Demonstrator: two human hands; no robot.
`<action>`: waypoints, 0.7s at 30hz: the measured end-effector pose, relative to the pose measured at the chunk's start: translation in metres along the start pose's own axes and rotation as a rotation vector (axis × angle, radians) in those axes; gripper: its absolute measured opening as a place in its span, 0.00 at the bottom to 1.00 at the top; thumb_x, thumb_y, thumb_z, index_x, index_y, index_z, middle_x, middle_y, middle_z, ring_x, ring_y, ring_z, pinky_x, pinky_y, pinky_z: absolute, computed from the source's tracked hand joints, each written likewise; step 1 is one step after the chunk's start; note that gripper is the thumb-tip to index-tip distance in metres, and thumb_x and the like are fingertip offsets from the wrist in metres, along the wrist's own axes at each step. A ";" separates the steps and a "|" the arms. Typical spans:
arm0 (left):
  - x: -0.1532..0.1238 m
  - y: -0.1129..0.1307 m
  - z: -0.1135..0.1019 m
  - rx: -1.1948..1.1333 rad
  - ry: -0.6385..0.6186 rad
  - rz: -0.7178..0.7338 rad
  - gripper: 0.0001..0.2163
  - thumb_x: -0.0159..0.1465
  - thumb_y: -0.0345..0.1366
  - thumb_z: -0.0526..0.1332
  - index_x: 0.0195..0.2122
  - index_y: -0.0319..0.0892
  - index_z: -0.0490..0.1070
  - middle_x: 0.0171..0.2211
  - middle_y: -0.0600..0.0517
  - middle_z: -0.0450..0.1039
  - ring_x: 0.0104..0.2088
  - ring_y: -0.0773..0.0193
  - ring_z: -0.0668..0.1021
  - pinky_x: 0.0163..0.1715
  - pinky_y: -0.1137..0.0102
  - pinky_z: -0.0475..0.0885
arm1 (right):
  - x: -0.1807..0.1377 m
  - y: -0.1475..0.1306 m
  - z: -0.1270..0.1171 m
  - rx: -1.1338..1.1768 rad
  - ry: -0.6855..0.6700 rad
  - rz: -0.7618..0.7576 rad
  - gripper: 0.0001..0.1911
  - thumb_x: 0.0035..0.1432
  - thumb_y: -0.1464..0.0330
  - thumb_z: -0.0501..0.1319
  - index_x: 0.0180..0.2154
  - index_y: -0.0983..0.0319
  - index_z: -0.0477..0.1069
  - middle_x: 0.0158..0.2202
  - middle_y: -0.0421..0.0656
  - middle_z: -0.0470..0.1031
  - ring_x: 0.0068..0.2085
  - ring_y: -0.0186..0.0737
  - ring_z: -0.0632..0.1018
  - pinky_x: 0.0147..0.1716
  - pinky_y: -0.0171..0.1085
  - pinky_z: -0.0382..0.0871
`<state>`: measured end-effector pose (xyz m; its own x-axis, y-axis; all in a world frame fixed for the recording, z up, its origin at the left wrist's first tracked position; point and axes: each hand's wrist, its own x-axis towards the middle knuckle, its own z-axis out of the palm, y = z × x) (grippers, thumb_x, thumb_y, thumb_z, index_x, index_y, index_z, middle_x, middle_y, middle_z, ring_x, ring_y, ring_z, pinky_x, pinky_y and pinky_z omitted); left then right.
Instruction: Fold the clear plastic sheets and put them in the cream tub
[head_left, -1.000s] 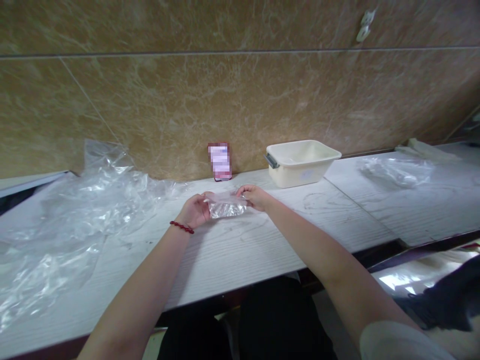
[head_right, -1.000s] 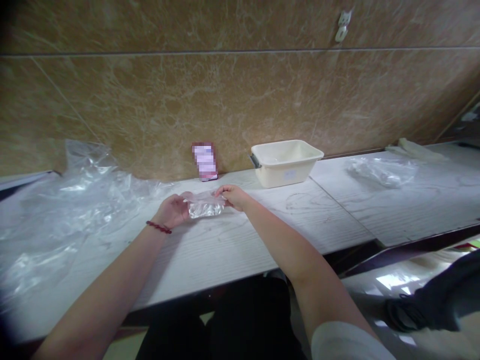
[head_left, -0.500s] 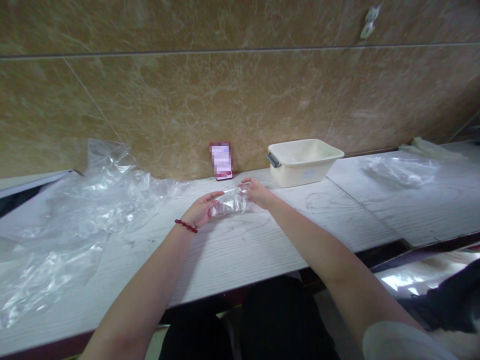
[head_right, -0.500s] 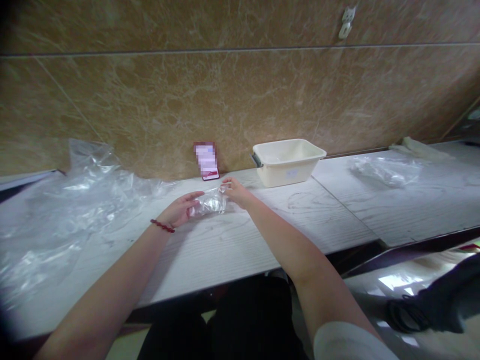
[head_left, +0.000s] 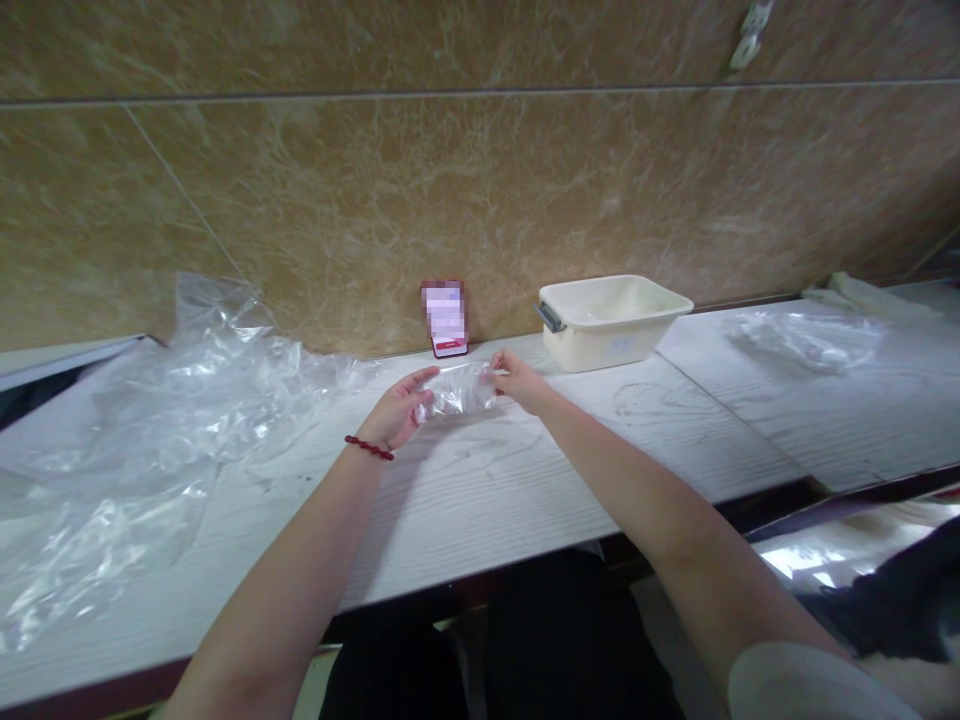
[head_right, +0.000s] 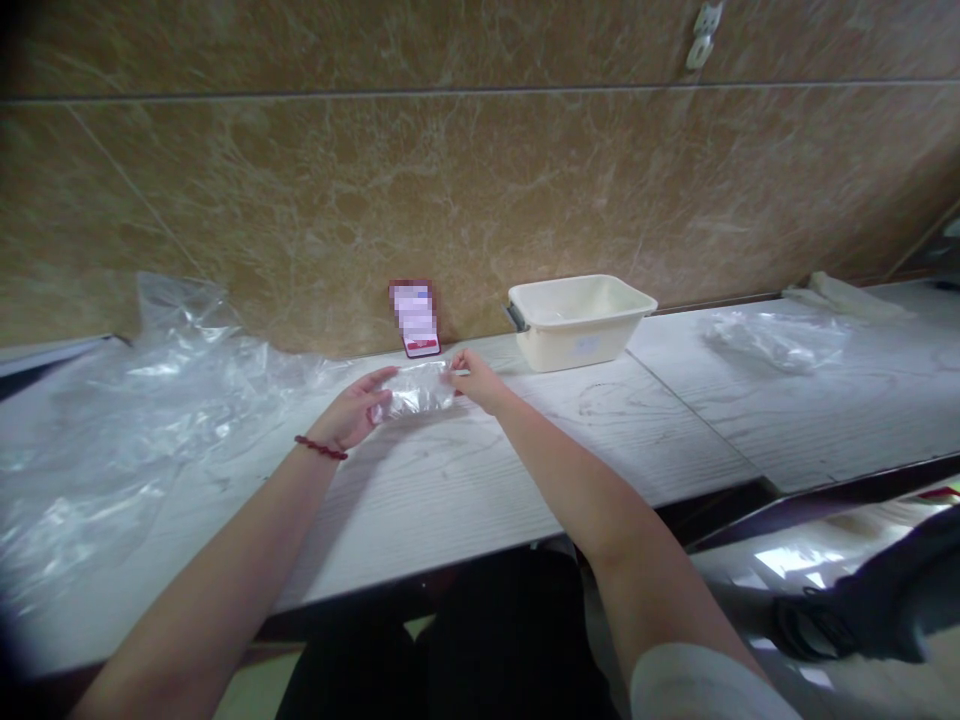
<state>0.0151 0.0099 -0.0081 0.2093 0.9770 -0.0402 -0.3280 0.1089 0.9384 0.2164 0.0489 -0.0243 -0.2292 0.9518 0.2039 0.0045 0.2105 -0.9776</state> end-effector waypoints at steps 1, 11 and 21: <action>0.000 0.001 -0.001 -0.004 -0.001 0.000 0.18 0.48 0.22 0.59 0.40 0.41 0.68 0.25 0.54 0.70 0.23 0.72 0.71 0.24 0.76 0.68 | 0.001 0.000 0.000 0.010 0.031 -0.033 0.14 0.40 0.65 0.61 0.28 0.61 0.57 0.28 0.34 0.63 0.26 0.26 0.66 0.20 0.26 0.62; 0.003 0.000 -0.009 -0.061 -0.022 0.008 0.18 0.49 0.23 0.57 0.42 0.44 0.66 0.28 0.54 0.70 0.25 0.71 0.72 0.25 0.74 0.69 | 0.003 0.001 -0.001 -0.105 -0.122 -0.062 0.11 0.47 0.67 0.55 0.35 0.60 0.71 0.38 0.40 0.70 0.29 0.27 0.67 0.23 0.26 0.61; -0.001 0.002 -0.003 -0.002 -0.054 0.019 0.20 0.48 0.24 0.60 0.43 0.43 0.65 0.24 0.55 0.69 0.21 0.73 0.71 0.21 0.77 0.66 | -0.001 -0.001 -0.002 -0.244 -0.272 0.034 0.15 0.46 0.61 0.58 0.34 0.63 0.72 0.26 0.40 0.70 0.22 0.27 0.66 0.21 0.28 0.60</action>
<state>0.0114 0.0102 -0.0077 0.2525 0.9676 -0.0036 -0.3340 0.0906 0.9382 0.2183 0.0479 -0.0240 -0.4756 0.8717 0.1180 0.2407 0.2580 -0.9357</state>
